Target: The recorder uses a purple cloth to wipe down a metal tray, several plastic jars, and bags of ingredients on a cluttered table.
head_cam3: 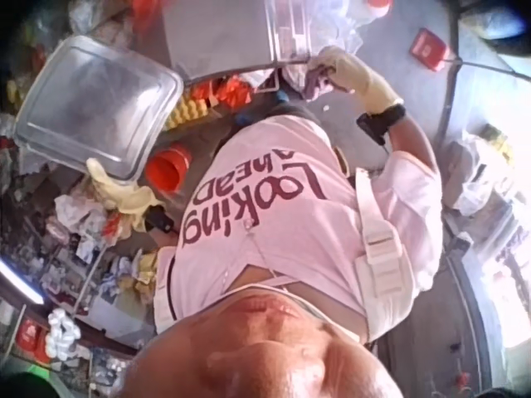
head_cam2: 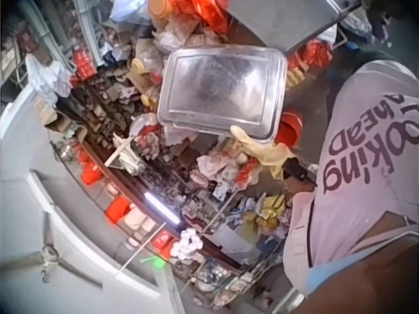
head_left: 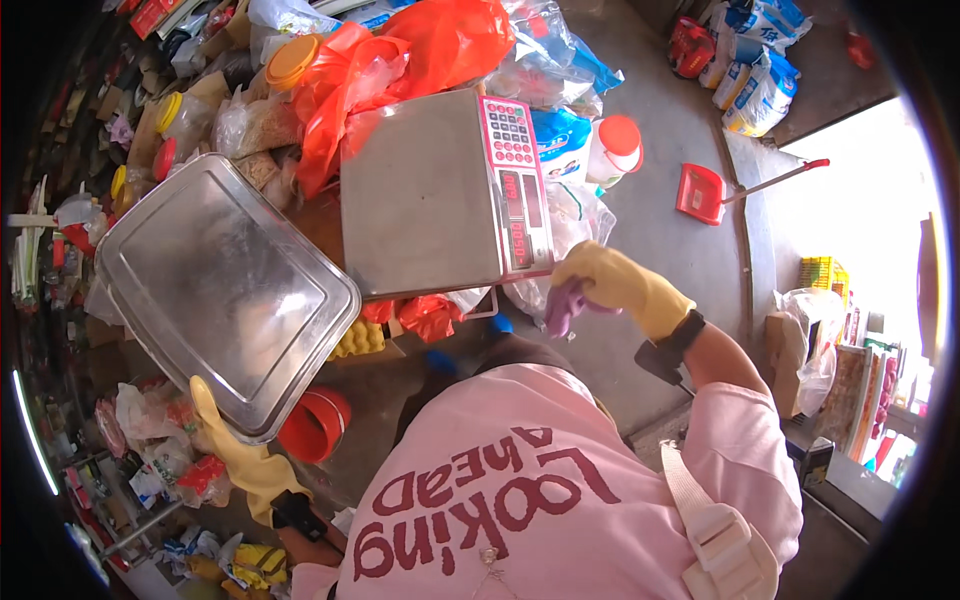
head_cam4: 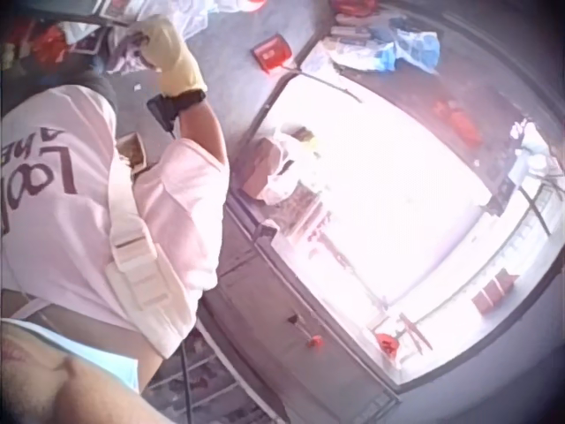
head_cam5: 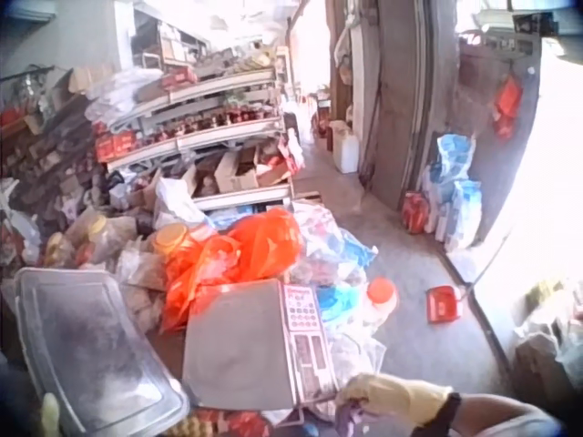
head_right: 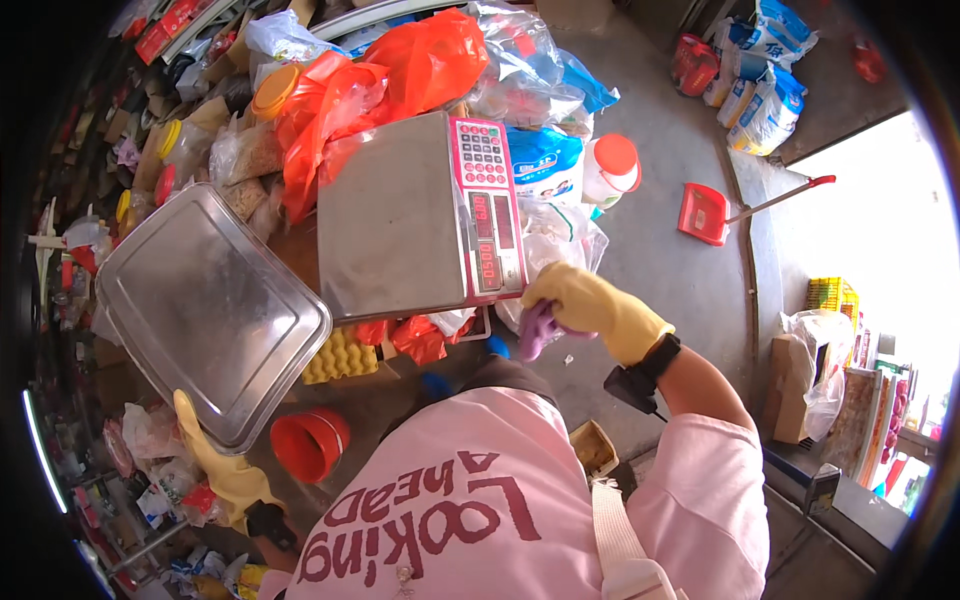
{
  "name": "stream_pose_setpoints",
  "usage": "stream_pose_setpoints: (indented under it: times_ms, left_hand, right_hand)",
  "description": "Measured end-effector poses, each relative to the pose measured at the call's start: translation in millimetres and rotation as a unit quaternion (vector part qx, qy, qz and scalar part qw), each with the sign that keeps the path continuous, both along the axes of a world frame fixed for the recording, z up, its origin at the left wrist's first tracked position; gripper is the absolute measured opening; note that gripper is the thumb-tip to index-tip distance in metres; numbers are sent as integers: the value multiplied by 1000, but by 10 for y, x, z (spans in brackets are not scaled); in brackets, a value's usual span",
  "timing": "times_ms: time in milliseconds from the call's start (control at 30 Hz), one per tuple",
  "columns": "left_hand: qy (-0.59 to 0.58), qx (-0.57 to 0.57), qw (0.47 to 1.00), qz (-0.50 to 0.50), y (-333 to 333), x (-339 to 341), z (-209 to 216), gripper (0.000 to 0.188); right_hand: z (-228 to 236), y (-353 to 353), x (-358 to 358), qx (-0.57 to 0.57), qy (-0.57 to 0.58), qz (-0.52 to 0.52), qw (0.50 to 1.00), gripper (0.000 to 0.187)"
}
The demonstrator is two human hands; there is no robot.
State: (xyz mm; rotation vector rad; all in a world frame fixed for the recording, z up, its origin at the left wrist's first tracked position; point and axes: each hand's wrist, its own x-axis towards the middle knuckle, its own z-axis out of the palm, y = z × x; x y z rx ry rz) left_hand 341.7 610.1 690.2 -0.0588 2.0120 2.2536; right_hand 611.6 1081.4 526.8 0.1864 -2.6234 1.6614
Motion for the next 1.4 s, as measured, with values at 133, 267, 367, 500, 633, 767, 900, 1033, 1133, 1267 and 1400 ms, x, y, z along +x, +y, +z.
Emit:
stream_pose_setpoints:
  times_ms: [133, 267, 367, 500, 633, 767, 900, 1033, 1133, 1267, 1400]
  left_hand:
    - [-13, 25, 999, 39, 100, 66, 70, 50]
    - [36, -1, 999, 27, -22, 24, -12, 52]
    - [91, -48, 994, 33, -162, 91, -41, 53]
    - [54, -76, 993, 72, -206, 198, 31, 49]
    - [30, -37, 998, 40, -370, 158, -34, 47]
    - [9, -29, 998, 58, -532, 211, -62, 49]
    - [-7, 17, 998, 67, -426, 258, -17, 48]
    - [42, -5, 995, 94, -568, 193, -80, 45]
    - [74, -49, 995, 53, -744, 62, -145, 45]
    - [7, 79, 996, 51, -705, -57, -81, 44]
    - [43, 71, 995, 49, -873, -15, -41, 38]
  right_hand:
    - [362, -39, -206, -10, 72, -325, 943, 46]
    - [9, -361, -535, 140, 142, -298, 933, 53]
    - [23, -271, -756, 201, 155, -294, 922, 58]
    - [-366, 566, -1366, 231, 257, -318, 883, 51]
    - [-366, 1276, -1813, 161, 72, -357, 917, 46]
    - [-288, 994, -1754, 204, 50, -393, 895, 47]
    - [-552, 545, -865, -125, -100, -373, 914, 37]
    - [-70, -114, -261, -68, -204, -447, 868, 42]
    - [318, -509, -422, -7, -94, -462, 882, 42]
    - [1064, -1237, -1163, 233, -52, -213, 947, 42]
    - [804, -1381, -1652, 347, 179, -85, 917, 39]
